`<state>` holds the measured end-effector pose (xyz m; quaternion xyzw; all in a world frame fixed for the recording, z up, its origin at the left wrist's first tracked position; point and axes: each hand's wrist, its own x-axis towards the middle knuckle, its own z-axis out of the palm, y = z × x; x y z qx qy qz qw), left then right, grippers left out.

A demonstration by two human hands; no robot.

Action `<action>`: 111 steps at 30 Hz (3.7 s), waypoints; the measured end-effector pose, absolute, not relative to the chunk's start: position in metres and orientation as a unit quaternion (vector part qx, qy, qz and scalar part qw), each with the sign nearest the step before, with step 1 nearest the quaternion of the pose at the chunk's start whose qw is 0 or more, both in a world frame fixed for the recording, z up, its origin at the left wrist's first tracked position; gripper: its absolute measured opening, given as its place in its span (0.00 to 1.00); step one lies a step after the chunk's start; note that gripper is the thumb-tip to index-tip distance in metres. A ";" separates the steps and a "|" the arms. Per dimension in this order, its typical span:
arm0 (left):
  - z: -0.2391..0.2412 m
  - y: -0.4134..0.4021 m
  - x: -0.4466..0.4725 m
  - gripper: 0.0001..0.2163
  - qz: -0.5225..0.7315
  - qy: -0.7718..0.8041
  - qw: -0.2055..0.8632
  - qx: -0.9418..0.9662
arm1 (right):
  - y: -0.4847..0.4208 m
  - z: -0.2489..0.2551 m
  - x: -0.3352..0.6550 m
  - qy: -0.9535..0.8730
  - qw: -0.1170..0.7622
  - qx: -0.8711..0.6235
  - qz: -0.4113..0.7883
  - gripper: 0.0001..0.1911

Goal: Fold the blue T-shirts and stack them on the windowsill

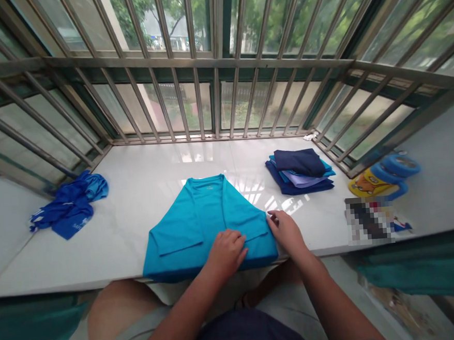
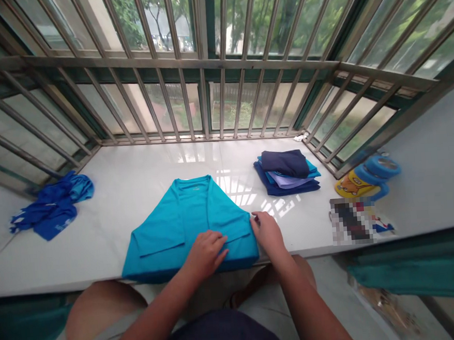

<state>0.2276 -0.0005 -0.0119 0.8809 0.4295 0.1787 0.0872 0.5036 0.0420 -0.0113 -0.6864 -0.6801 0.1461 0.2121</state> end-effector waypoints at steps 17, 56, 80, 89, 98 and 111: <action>-0.016 0.018 0.216 0.06 0.119 0.343 0.046 0.931 | 0.054 -0.004 0.510 -0.748 0.171 -0.631 0.118 0.16; 0.001 0.117 0.097 0.18 0.238 0.645 0.153 0.710 | 0.065 0.012 0.462 -0.771 0.100 -0.618 0.116 0.22; 0.040 0.112 0.047 0.05 0.319 0.557 0.171 0.747 | 0.127 0.053 0.403 -0.784 0.306 -0.506 0.190 0.08; -0.036 -0.025 0.042 0.11 0.234 0.550 0.061 0.799 | -0.013 -0.009 0.422 -0.850 0.178 -0.485 0.106 0.13; -0.007 0.000 0.044 0.15 0.206 0.569 0.049 0.795 | 0.017 0.023 0.420 -0.812 0.184 -0.541 0.116 0.12; 0.027 0.167 0.014 0.11 -0.035 0.611 0.248 0.751 | 0.143 0.029 0.424 -0.766 -0.028 -0.619 0.170 0.11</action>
